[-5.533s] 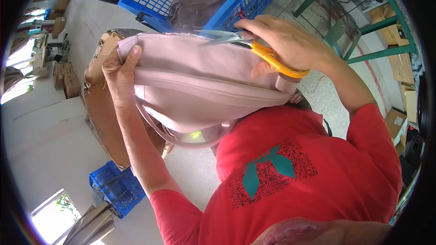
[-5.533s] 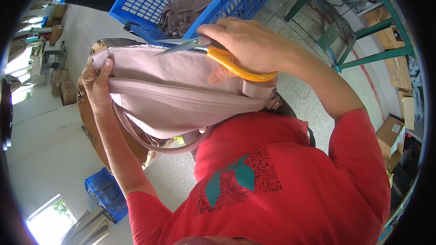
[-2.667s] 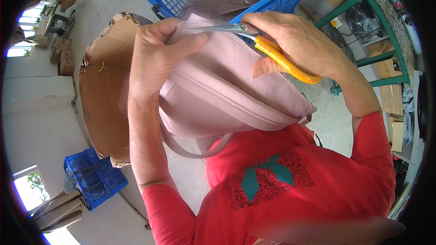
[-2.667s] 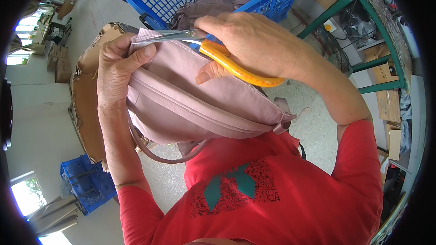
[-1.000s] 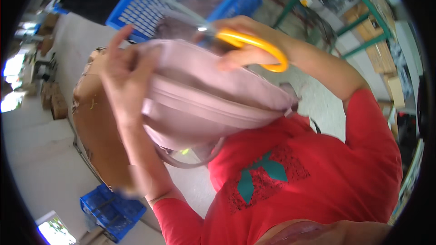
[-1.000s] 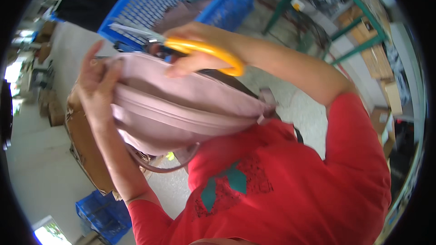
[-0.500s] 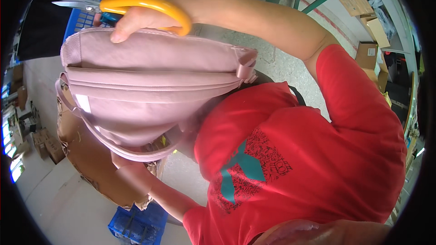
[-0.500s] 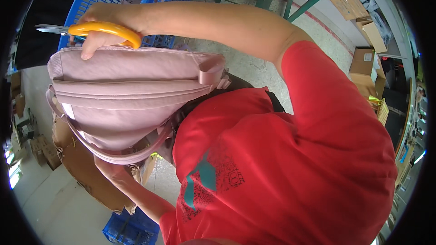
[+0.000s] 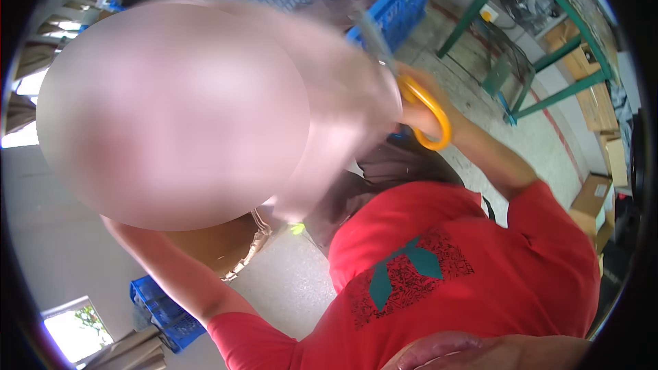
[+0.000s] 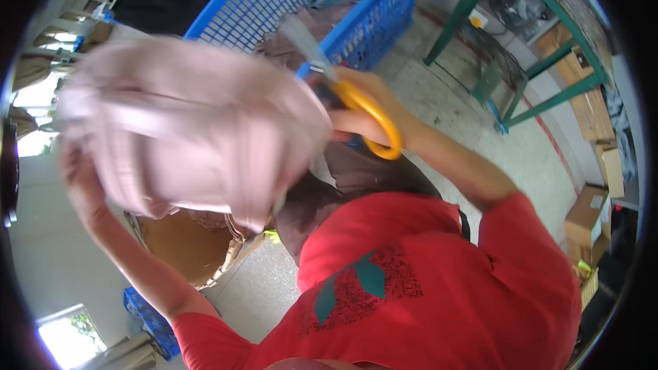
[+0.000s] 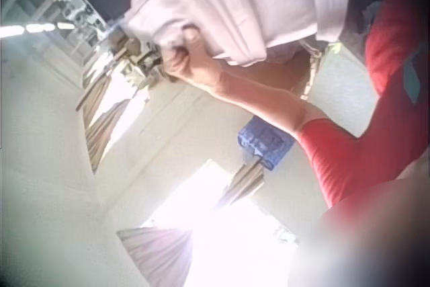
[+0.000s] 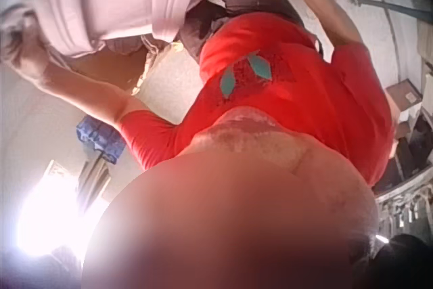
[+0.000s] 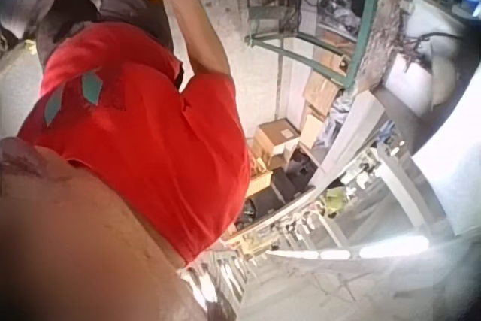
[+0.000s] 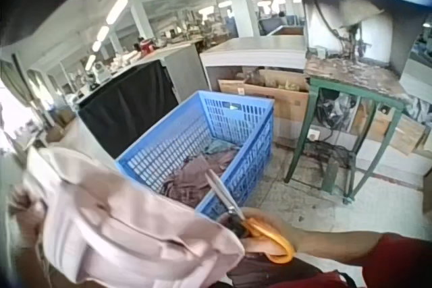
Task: Trimming loose threads and excess fabric from pink backpacks using scissors.
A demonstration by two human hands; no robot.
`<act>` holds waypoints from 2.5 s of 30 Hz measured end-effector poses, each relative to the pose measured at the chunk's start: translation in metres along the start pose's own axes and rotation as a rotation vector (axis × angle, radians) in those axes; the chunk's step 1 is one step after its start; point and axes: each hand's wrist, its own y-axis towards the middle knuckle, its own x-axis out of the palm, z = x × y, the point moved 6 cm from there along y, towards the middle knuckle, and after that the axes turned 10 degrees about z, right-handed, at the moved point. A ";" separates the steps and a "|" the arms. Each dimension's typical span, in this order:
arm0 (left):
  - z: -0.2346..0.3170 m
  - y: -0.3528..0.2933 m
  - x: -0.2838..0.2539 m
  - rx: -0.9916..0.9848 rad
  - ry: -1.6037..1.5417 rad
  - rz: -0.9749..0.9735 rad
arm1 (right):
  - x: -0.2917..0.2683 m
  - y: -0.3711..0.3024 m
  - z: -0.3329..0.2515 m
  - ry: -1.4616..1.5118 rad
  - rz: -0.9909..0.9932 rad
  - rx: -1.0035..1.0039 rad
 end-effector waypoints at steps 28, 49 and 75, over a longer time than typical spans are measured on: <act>0.020 -0.082 0.167 -0.085 -0.435 -0.785 | 0.009 0.025 -0.097 -1.384 -0.448 -0.622; 0.025 -0.093 0.168 0.014 -0.409 -0.728 | 0.015 0.019 -0.107 -1.541 -0.609 -0.525; 0.019 -0.089 0.141 0.143 -0.160 -0.572 | 0.027 0.044 -0.049 -0.837 -0.339 -0.091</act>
